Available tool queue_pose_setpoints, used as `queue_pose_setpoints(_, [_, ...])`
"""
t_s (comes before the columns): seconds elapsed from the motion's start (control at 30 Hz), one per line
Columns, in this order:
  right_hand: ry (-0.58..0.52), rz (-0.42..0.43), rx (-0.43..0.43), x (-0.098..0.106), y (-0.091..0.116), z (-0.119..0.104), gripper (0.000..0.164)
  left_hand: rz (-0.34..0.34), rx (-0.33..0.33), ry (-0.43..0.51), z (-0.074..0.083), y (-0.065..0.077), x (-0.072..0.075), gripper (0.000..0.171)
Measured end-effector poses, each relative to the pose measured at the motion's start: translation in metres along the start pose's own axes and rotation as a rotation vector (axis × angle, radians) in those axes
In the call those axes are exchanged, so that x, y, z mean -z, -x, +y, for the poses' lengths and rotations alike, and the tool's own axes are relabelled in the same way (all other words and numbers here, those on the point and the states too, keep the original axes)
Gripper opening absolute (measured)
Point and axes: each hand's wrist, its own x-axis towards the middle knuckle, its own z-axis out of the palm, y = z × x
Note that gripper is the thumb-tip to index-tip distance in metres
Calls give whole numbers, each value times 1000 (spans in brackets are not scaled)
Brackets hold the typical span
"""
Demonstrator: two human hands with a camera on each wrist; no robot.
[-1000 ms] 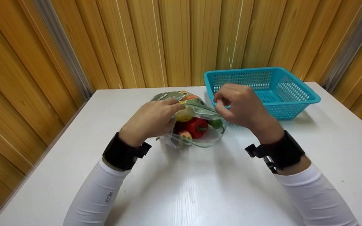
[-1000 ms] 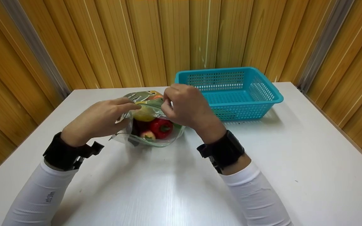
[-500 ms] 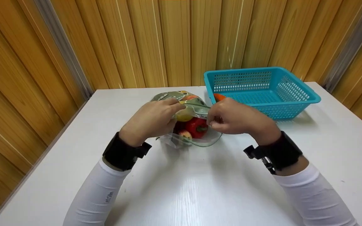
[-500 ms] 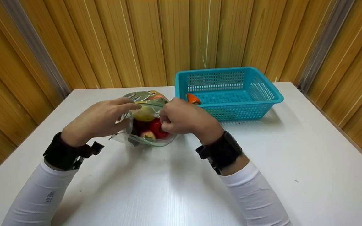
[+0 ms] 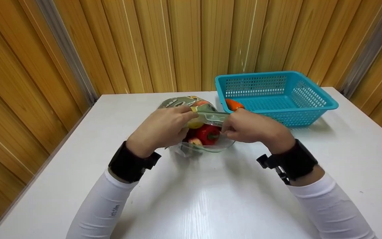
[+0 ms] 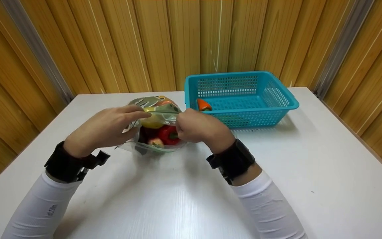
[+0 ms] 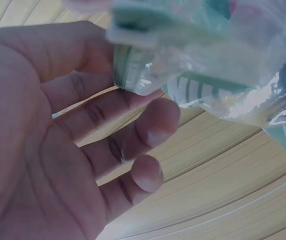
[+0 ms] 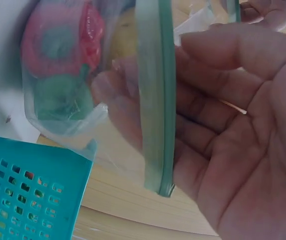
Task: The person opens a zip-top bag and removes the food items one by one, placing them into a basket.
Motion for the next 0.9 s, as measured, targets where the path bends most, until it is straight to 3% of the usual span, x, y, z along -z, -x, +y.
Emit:
queue_pose_setpoints(0.4, [84,41,-102,-4,-6,2,14,19,-56,39,6,1,0,41])
queue_pose_setpoints(0.8, [81,97,-217,-17,-18,10,26,2,-76,43,7,2,-3,40])
queue_pose_setpoints(0.9, [151,105,-219,-24,-21,9,24,-6,-73,41,8,1,-4,40])
